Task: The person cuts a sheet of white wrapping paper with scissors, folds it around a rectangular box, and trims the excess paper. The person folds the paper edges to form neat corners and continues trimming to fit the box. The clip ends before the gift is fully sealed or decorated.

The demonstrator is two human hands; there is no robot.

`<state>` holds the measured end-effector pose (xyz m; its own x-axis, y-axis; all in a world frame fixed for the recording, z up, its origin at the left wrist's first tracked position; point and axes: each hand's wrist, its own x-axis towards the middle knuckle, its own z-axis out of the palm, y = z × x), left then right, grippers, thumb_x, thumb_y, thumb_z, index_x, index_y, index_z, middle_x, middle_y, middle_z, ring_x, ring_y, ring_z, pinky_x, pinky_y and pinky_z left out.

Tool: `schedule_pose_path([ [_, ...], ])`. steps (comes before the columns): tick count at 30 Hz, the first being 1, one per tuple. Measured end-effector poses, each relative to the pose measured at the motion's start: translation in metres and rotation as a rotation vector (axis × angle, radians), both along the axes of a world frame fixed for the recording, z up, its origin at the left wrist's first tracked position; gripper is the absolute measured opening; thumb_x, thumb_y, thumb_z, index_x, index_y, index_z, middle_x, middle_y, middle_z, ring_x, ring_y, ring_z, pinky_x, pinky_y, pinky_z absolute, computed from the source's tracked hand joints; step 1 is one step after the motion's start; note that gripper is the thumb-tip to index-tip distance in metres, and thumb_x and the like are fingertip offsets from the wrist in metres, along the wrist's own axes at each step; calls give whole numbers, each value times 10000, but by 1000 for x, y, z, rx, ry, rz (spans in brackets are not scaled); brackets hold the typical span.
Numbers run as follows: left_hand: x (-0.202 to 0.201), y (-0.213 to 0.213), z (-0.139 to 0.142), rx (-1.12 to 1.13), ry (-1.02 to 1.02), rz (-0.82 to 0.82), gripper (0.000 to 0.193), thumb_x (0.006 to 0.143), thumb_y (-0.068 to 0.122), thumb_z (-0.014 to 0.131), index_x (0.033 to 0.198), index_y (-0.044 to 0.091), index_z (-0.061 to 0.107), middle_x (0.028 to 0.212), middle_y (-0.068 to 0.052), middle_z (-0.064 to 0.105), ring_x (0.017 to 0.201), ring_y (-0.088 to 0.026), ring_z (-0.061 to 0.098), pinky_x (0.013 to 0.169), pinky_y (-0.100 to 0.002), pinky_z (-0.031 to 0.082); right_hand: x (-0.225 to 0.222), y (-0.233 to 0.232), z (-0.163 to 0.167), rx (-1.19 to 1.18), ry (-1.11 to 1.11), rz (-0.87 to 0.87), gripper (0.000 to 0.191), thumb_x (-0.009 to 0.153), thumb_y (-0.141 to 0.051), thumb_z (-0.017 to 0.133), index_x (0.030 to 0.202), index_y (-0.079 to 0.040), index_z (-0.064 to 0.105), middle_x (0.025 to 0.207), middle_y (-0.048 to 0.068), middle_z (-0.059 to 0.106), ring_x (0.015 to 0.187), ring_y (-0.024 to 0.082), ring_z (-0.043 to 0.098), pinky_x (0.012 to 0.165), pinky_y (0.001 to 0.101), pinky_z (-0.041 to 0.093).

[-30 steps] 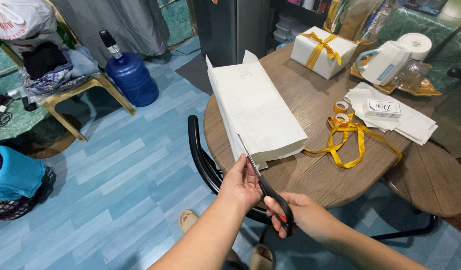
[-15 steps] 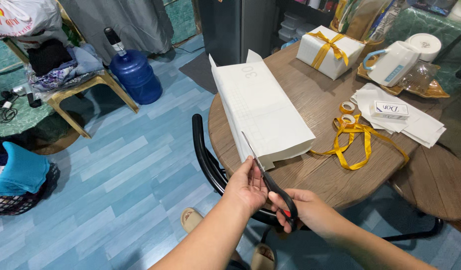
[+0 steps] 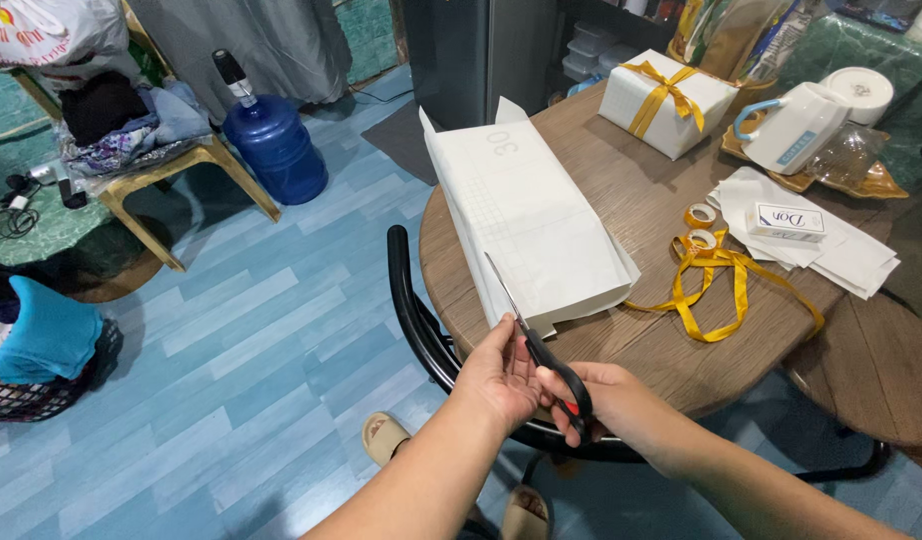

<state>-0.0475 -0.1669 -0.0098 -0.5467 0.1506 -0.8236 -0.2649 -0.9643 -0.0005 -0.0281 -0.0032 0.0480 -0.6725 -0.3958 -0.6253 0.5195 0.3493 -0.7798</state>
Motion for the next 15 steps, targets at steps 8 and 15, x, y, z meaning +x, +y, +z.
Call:
schedule_pose_path([
  [8,-1,1,-4,1,29,-5,164,898,226,799,824,110,710,767,26,720,654,-88,659,613,-255,558,-3,-1,-6,11,26,13,416,891,-531,630,871,-121,702,617,-3,651,540,102,605,508,237,390],
  [15,-4,0,-9,-41,49,-53,164,912,271,781,834,139,725,754,52,712,681,-103,654,607,-266,503,-16,-6,-7,-19,33,15,418,896,-531,651,837,-118,675,615,0,647,531,97,612,500,232,414],
])
